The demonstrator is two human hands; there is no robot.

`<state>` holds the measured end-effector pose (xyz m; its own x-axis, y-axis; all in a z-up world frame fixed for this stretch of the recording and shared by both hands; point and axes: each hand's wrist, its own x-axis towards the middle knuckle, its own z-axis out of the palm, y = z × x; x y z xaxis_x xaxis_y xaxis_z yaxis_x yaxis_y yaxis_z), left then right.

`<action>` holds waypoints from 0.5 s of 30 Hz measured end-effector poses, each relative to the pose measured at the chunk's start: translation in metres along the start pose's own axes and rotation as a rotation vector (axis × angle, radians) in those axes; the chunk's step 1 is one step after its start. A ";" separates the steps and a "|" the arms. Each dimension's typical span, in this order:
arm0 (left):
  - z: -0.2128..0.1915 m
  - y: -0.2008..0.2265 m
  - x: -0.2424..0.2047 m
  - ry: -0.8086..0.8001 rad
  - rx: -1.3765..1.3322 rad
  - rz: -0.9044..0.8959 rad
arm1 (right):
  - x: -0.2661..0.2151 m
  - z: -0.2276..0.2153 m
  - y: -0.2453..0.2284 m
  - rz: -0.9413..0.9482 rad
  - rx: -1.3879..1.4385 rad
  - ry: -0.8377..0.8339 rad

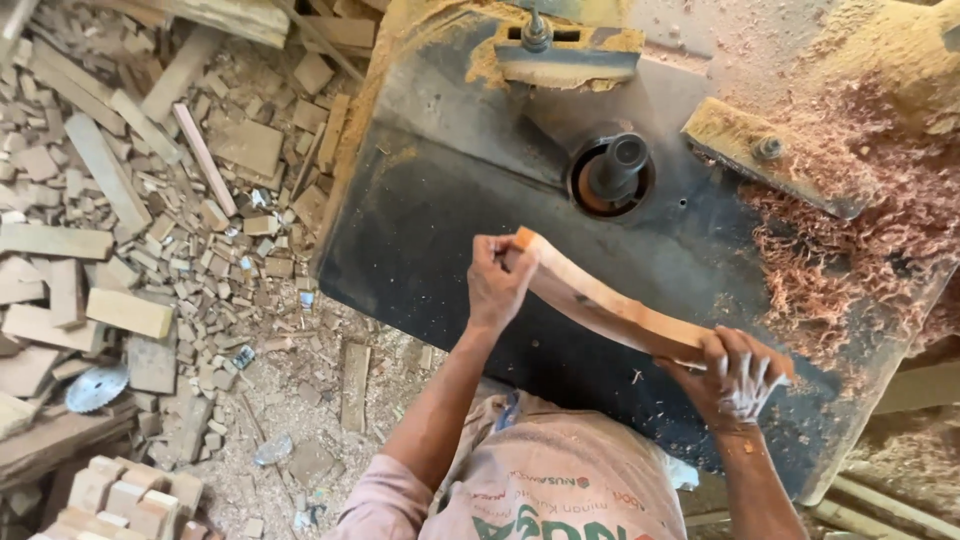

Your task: The person uses a spindle moulder to shape a curved wooden piece. They repeatedly guide the wood against the spinning cutter with both hands, rotating the piece to work different edges. The person finishes by placing the shaped piece on a pile of wood scraps.

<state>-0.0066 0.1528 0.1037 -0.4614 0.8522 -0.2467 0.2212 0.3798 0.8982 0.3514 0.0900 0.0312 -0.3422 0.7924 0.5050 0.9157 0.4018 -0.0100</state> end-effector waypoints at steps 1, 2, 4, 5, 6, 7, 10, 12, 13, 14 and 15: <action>-0.006 0.001 -0.010 -0.014 0.006 0.007 | 0.000 -0.009 -0.005 0.015 -0.007 0.001; -0.011 0.003 -0.020 -0.072 -0.007 0.022 | 0.000 -0.018 -0.009 0.041 -0.064 -0.015; -0.020 -0.002 -0.033 -0.163 -0.015 0.055 | -0.009 -0.019 -0.011 0.098 -0.143 -0.026; -0.026 -0.009 -0.042 -0.282 -0.119 0.155 | -0.023 -0.018 -0.012 0.190 -0.169 -0.029; -0.032 -0.016 -0.050 -0.402 -0.227 0.250 | -0.038 -0.017 -0.012 0.281 -0.196 -0.029; -0.038 -0.021 -0.055 -0.444 -0.223 0.245 | -0.038 -0.024 -0.019 0.315 -0.220 -0.043; -0.047 -0.047 -0.059 -0.698 -0.049 0.458 | -0.034 -0.041 -0.032 0.437 -0.253 -0.010; -0.046 -0.086 -0.062 -0.943 0.083 0.524 | -0.036 -0.048 -0.041 0.508 -0.235 -0.019; -0.043 -0.092 -0.056 -0.977 0.078 0.528 | -0.038 -0.048 -0.046 0.532 -0.259 -0.025; -0.039 -0.098 -0.050 -0.944 0.164 0.706 | -0.041 -0.048 -0.051 0.626 -0.185 -0.045; -0.040 -0.106 -0.052 -0.905 0.246 0.869 | -0.048 -0.052 -0.059 0.719 -0.105 -0.077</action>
<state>-0.0402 0.0533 0.0358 0.6398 0.7557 0.1396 0.3513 -0.4492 0.8214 0.3246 0.0044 0.0521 0.3409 0.8754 0.3428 0.9337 -0.2727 -0.2320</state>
